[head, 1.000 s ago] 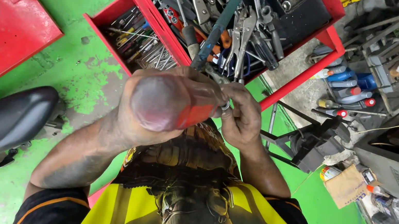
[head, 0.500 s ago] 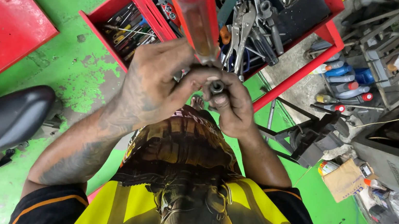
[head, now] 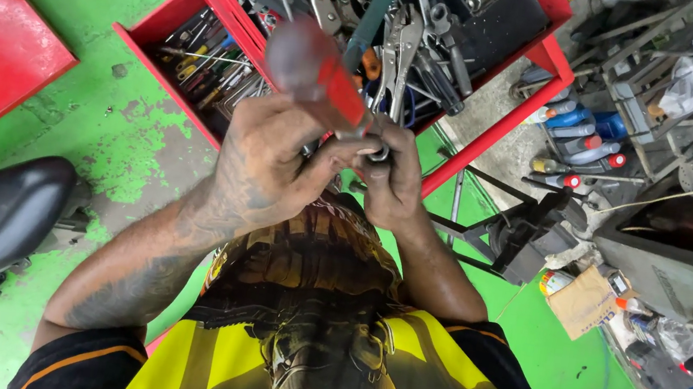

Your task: Disassembling and inspecting a motorcycle brake component using a screwdriver, pliers, and a wrench

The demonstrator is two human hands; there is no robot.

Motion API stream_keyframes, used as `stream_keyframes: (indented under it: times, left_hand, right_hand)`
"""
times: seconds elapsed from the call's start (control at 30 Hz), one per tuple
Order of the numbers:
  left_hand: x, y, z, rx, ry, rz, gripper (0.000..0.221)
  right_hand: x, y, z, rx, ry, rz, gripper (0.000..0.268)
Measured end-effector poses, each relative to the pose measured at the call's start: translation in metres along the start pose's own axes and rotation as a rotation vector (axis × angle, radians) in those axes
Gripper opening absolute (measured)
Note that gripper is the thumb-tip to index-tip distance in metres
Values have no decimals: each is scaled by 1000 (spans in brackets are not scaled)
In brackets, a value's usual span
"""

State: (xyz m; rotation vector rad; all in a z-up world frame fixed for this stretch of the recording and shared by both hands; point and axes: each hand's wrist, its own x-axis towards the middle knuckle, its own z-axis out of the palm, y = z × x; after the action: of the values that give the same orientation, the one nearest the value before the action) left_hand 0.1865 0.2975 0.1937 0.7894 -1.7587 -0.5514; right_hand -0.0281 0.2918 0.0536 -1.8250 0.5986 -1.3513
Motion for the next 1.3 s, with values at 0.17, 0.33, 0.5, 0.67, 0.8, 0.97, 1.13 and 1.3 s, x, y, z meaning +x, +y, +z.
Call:
stream_keyframes:
  times: [0.17, 0.33, 0.5, 0.67, 0.8, 0.97, 1.13, 1.3]
  left_hand:
    - [-5, -31, 23, 132, 49, -34, 15]
    - [11, -24, 16, -162, 13, -134, 17]
    - [7, -19, 31, -299, -34, -251, 14]
    - [4, -31, 44, -319, -13, -251, 11]
    - [-3, -30, 41, -491, 35, -330, 17]
    - [-7, -36, 20, -570, 126, -389, 11]
    - [5, -25, 24, -635, 166, -442, 24]
    - [11, -23, 31, -697, 164, -459, 25]
  right_hand:
    - [36, -35, -6, -117, -96, 184, 50]
    - [26, -10, -14, 136, -82, 226, 44]
    - [35, -8, -10, 370, -67, 237, 57]
    - [27, 3, -25, 301, -138, 283, 69]
    - [18, -1, -19, 351, -188, 327, 58]
    - [35, -30, -32, -64, -216, 374, 39]
    - [20, -43, -17, -62, -123, 378, 29]
    - [33, -55, -14, 41, -23, 378, 32]
